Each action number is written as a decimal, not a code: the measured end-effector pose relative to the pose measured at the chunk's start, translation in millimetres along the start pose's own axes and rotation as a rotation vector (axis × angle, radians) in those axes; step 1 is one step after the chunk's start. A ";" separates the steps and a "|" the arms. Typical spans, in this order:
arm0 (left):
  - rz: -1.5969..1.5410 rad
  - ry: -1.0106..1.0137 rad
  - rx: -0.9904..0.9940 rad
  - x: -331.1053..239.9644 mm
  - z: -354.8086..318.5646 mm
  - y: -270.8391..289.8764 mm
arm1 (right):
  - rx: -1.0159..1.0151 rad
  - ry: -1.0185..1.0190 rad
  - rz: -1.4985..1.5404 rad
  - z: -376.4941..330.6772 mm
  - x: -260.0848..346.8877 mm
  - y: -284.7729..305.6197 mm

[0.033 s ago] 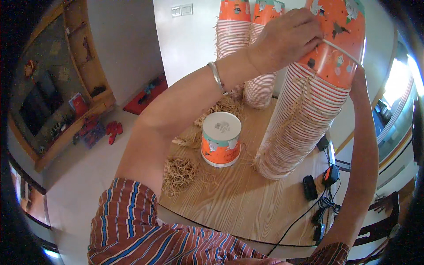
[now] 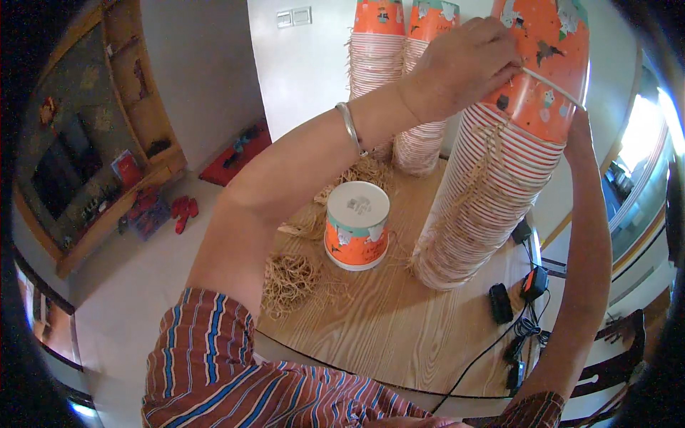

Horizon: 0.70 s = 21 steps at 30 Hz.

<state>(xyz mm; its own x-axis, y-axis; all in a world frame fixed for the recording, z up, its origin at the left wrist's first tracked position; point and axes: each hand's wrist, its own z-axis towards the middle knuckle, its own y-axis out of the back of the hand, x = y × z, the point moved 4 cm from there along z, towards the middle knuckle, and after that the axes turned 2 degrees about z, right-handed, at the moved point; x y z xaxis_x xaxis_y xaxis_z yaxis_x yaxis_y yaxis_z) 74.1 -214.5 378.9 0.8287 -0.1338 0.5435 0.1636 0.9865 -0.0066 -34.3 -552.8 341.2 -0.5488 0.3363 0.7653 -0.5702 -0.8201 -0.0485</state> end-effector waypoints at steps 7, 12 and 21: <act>-0.034 -0.004 0.081 -8.5 -23.1 4.6 | -0.023 0.016 -0.100 -42.5 19.5 -65.6; -0.041 -0.014 0.091 -19.9 -31.4 3.7 | 0.060 0.079 -0.131 -48.5 16.2 -53.2; -0.057 -0.033 0.041 -25.9 -34.7 7.1 | 0.080 0.039 -0.091 -44.3 13.4 -57.7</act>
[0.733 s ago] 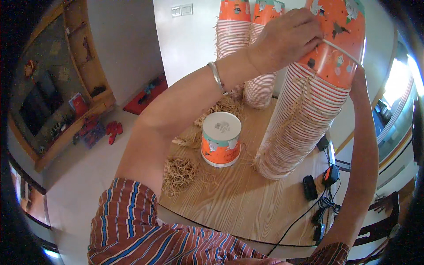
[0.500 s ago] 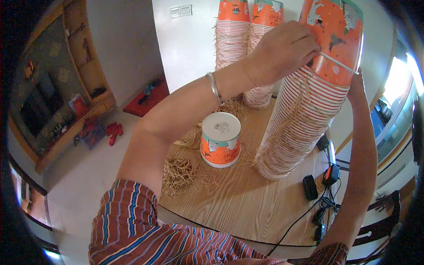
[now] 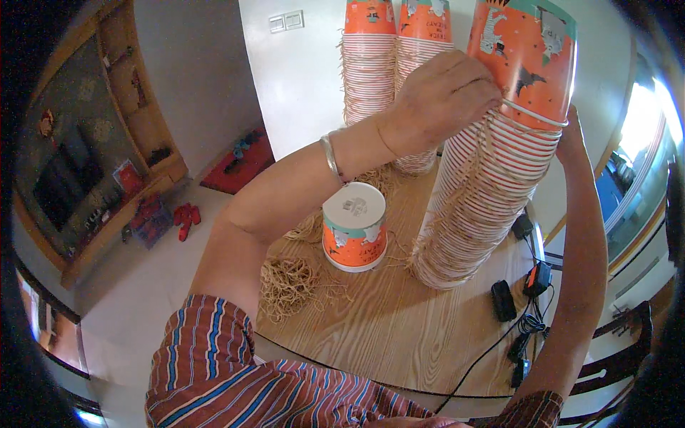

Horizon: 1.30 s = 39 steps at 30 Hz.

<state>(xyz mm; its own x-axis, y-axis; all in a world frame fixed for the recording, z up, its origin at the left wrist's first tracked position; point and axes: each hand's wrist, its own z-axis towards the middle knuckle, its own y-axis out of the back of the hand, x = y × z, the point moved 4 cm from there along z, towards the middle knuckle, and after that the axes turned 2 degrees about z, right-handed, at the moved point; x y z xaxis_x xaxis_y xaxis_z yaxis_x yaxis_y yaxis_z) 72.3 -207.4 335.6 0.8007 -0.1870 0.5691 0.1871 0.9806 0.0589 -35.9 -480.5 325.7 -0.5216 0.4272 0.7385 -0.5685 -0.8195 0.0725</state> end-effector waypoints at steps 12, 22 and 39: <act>-0.041 -0.009 0.020 -0.8 -9.6 0.9 | -0.104 -0.071 -0.065 -10.1 5.6 -15.3; -0.055 0.029 0.038 -6.8 -12.4 3.2 | -0.160 -0.148 -0.098 -12.8 -4.2 -9.0; 0.047 -0.048 0.407 -54.0 2.9 -20.9 | -0.242 0.214 -0.566 -146.6 55.9 -45.8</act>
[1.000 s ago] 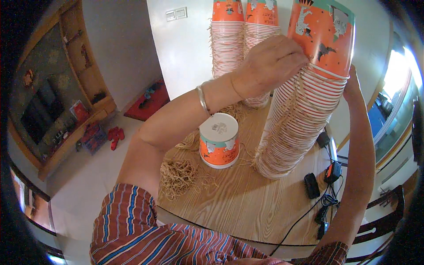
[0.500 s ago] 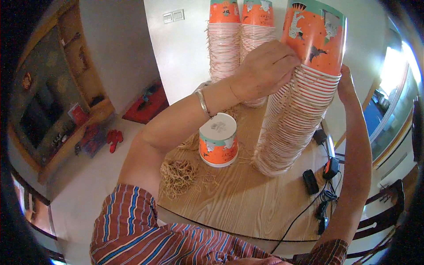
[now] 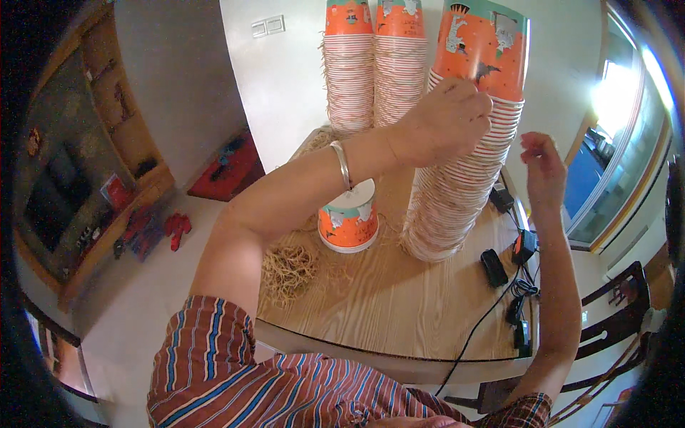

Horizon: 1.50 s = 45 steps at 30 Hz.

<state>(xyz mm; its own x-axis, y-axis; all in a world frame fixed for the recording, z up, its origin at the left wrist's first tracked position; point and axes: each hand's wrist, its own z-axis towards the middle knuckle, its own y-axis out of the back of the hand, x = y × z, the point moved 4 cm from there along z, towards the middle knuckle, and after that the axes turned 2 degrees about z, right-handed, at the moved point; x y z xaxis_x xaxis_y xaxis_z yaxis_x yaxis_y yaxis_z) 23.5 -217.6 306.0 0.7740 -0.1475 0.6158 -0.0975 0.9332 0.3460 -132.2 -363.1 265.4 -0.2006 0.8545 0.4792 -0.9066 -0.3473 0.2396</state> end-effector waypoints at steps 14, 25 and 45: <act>-0.096 0.136 -0.158 -2.8 5.0 29.0 | 0.346 -0.044 -0.317 11.1 71.4 -40.8; -0.093 0.180 -0.069 5.8 6.8 27.6 | 0.268 -0.094 -0.536 17.4 62.3 -11.9; -0.068 0.149 0.024 -8.7 6.4 18.0 | 0.371 0.199 -0.711 10.6 67.9 -31.2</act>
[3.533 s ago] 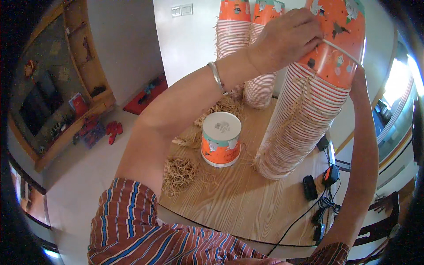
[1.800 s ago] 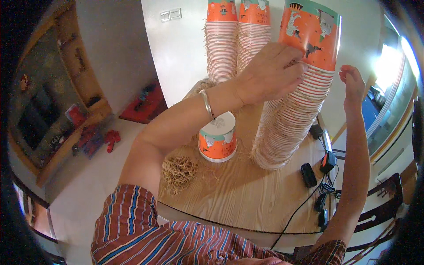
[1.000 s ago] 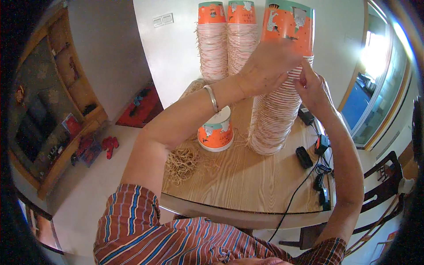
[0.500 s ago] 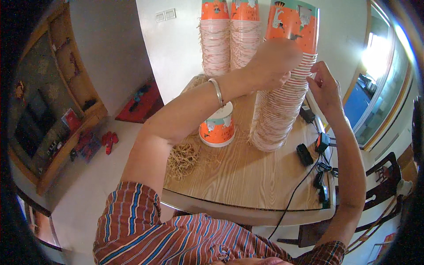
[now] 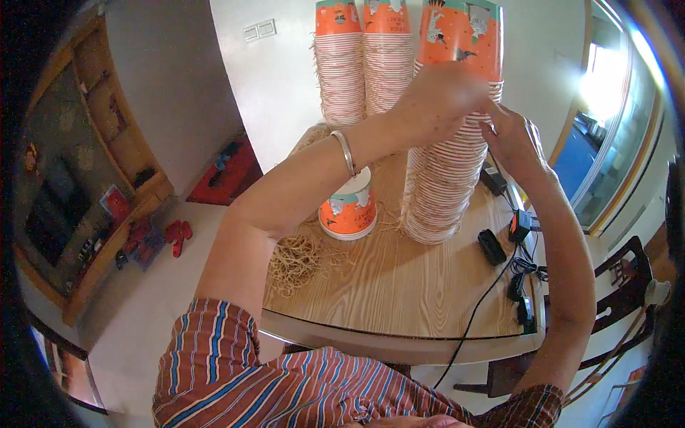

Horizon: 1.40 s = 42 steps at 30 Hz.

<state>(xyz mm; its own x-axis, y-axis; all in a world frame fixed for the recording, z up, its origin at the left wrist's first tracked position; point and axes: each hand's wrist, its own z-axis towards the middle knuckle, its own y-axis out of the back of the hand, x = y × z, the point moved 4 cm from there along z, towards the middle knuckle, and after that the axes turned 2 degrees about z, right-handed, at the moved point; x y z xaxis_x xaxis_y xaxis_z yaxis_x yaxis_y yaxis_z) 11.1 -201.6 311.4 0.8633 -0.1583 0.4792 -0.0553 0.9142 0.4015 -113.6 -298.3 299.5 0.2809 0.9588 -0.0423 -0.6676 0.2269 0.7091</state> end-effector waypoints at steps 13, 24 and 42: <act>-0.036 0.028 0.045 -3.7 3.2 -3.9 | -0.043 0.059 -0.267 -4.5 -22.1 3.9; -0.009 0.018 0.029 -11.0 3.1 -8.9 | 0.086 0.020 -0.425 -27.0 -102.2 -27.0; -0.045 0.026 -0.021 -21.3 -63.9 27.6 | 0.363 -0.148 -0.349 -26.3 -109.1 -40.9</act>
<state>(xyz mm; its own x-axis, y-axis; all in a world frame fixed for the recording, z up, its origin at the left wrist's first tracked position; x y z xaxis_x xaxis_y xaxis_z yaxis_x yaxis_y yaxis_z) 23.2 -149.2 262.4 0.8772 -0.1904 0.4407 -0.0056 0.9138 0.4061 -135.1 -407.7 256.6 0.5556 0.7965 -0.2384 -0.2424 0.4295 0.8699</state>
